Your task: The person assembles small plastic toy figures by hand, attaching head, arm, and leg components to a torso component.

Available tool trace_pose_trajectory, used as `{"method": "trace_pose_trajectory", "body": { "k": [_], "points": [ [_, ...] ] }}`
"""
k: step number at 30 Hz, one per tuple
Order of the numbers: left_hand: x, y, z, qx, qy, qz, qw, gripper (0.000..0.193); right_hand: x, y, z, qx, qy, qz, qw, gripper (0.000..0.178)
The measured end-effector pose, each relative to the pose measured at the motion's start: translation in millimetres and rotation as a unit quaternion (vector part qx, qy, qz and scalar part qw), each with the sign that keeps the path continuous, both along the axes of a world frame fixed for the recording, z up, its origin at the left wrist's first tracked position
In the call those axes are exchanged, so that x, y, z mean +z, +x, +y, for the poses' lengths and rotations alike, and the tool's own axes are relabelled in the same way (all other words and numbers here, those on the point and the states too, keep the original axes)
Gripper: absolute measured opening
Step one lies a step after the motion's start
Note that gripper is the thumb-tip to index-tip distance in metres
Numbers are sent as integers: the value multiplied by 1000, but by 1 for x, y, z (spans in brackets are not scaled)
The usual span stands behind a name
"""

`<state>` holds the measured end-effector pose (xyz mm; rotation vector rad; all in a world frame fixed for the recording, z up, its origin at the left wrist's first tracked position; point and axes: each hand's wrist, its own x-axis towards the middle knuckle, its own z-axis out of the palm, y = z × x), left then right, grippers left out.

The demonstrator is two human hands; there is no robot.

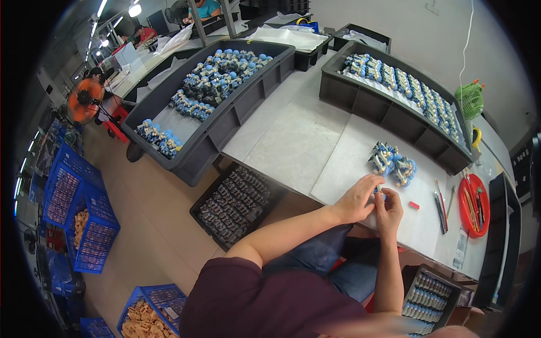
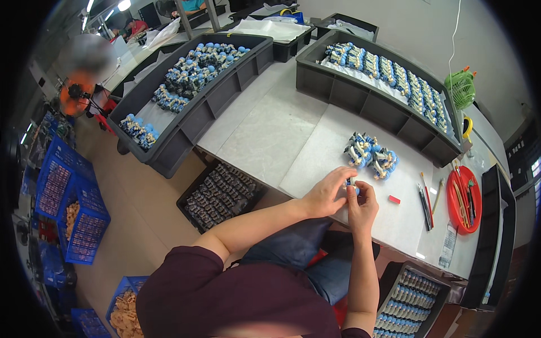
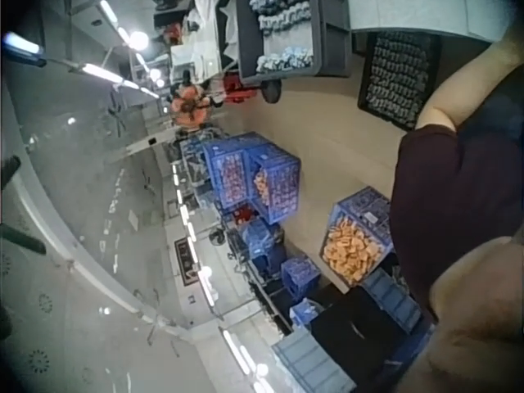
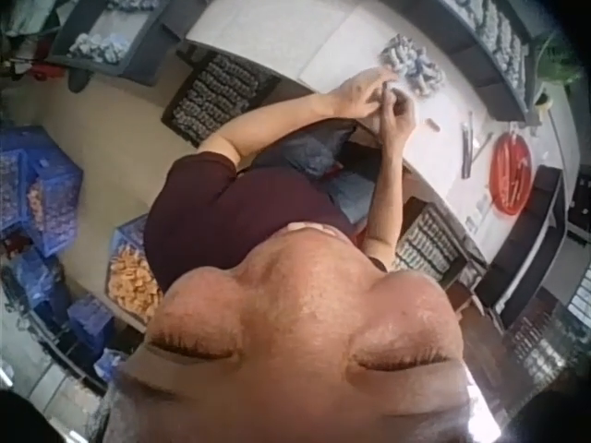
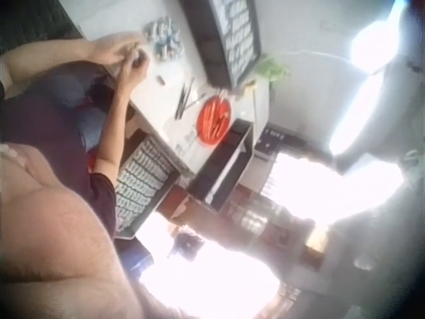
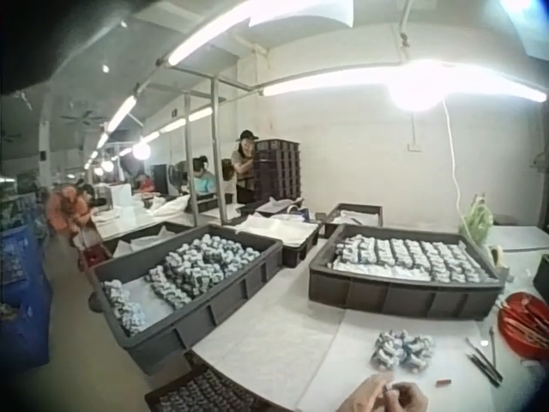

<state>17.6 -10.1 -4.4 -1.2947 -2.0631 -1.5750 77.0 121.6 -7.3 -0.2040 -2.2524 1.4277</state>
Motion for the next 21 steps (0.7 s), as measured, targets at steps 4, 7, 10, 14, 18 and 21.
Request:
{"method": "trace_pose_trajectory", "body": {
  "k": [4,7,10,14,18,21],
  "points": [
    [-14,-3,8,17,-12,9,1000,50,-10,-4,1,33,-126,67,989,25],
    [-11,-1,6,29,-7,-6,1000,48,-1,0,-2,37,-146,51,987,25],
    [-7,-4,2,40,4,-2,999,48,1,-1,2,50,-151,43,986,28],
    [-7,-4,-1,20,32,-71,997,43,5,3,2,46,-190,66,978,32],
    [0,-4,-7,5,93,-114,989,37,4,6,1,42,-195,62,978,35],
    [1,-1,-11,-1,84,-200,976,37,7,10,-3,46,-202,47,977,40]
  ]
}}
